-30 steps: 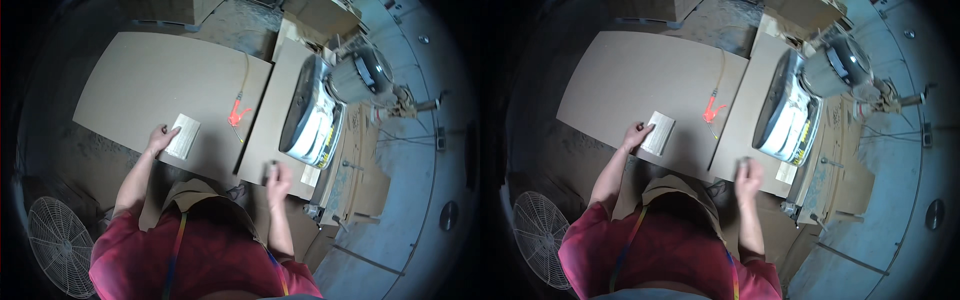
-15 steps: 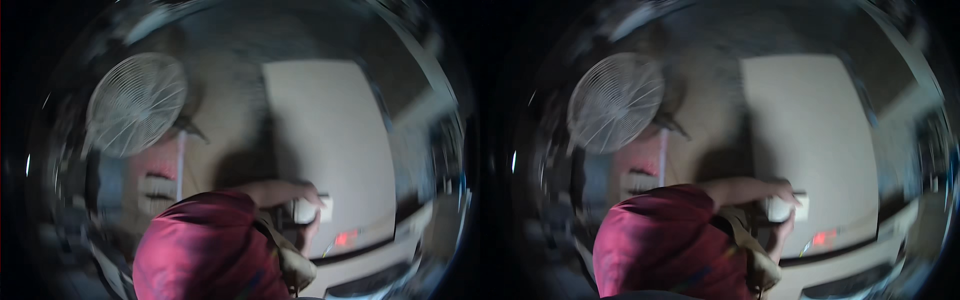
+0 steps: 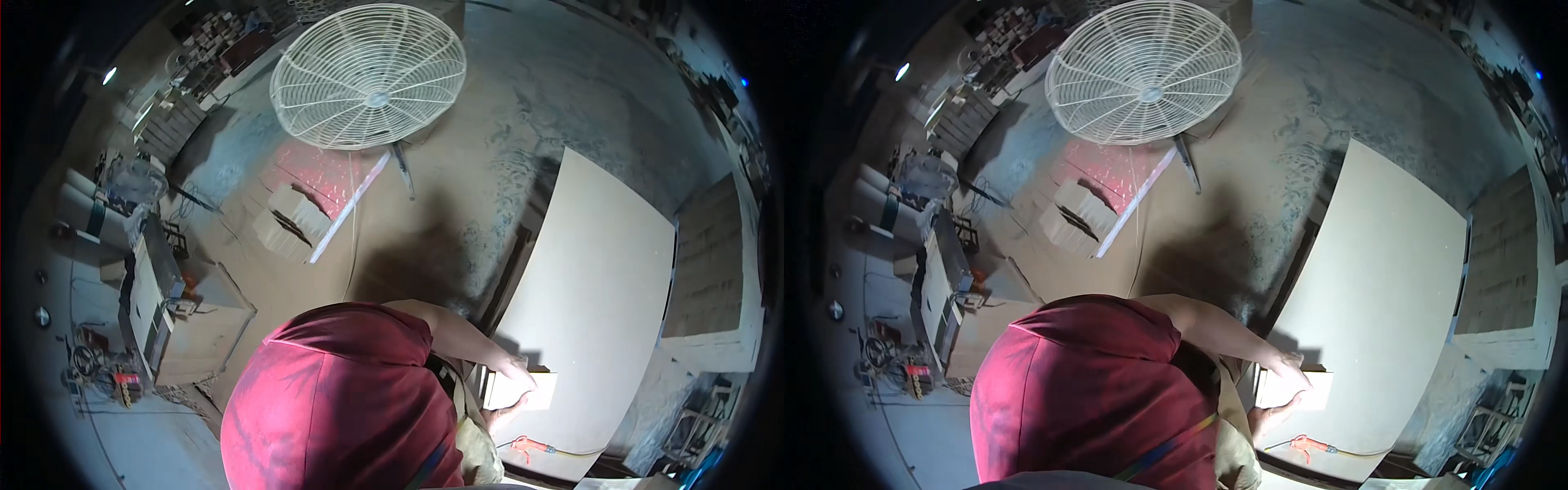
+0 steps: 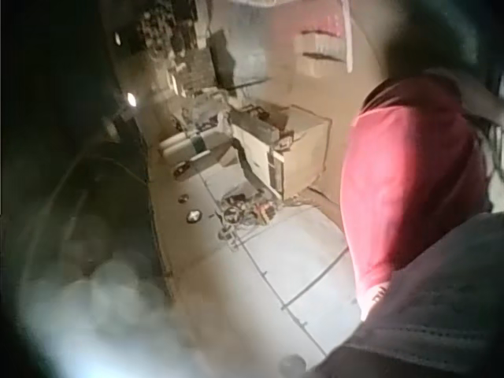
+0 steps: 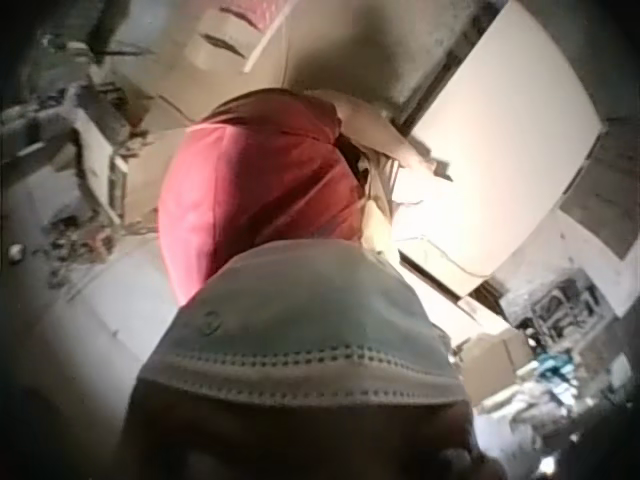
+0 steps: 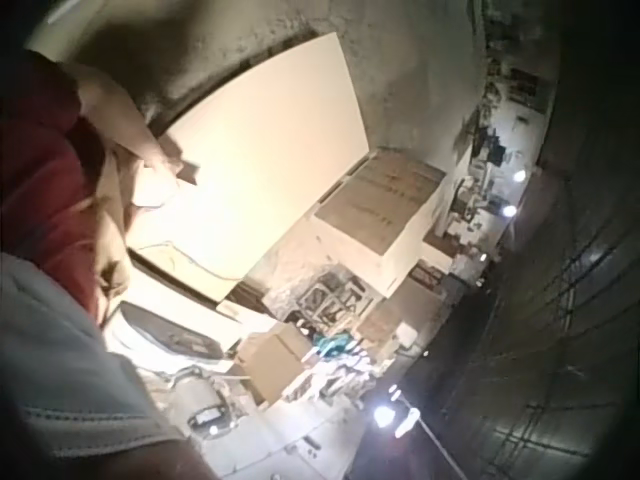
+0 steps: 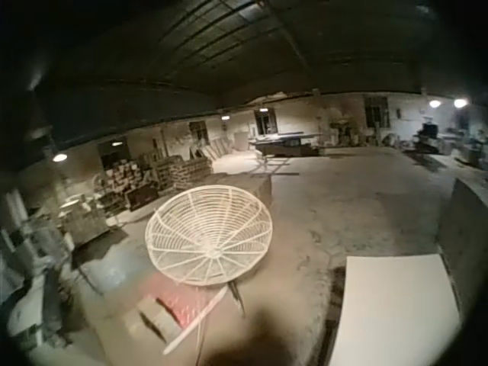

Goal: Sanding edges of small wooden blocks using a belt sander.

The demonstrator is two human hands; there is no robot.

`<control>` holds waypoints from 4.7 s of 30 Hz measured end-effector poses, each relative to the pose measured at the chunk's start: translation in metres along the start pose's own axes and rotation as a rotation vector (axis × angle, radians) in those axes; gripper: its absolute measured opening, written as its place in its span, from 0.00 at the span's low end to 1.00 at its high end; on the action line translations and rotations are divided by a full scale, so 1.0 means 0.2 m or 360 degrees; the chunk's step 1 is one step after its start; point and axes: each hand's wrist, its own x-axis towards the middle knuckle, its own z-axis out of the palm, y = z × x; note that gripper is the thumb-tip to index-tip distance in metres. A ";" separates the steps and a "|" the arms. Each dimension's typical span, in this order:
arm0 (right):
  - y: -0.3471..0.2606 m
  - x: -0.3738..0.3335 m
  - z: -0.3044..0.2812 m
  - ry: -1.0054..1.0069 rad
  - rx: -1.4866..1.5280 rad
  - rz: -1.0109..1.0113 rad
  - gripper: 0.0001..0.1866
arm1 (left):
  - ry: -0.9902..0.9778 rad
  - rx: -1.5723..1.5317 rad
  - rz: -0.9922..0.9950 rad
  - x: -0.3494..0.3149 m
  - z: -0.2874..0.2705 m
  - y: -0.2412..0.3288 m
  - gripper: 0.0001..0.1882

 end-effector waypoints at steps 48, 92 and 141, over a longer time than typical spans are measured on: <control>0.27 -1.46 -0.86 0.1190 -0.0943 -0.0711 0.70 | -0.1418 0.0594 0.1570 -0.44 1.24 -0.12 0.67; -0.10 -1.37 -0.27 0.1975 -0.1867 -0.0480 0.24 | -0.1356 -0.0150 0.0434 -0.20 1.17 0.01 0.36; 0.11 -1.37 -0.57 0.1899 -0.1568 -0.0730 0.28 | -0.1200 0.0275 0.0368 -0.24 1.22 0.08 0.28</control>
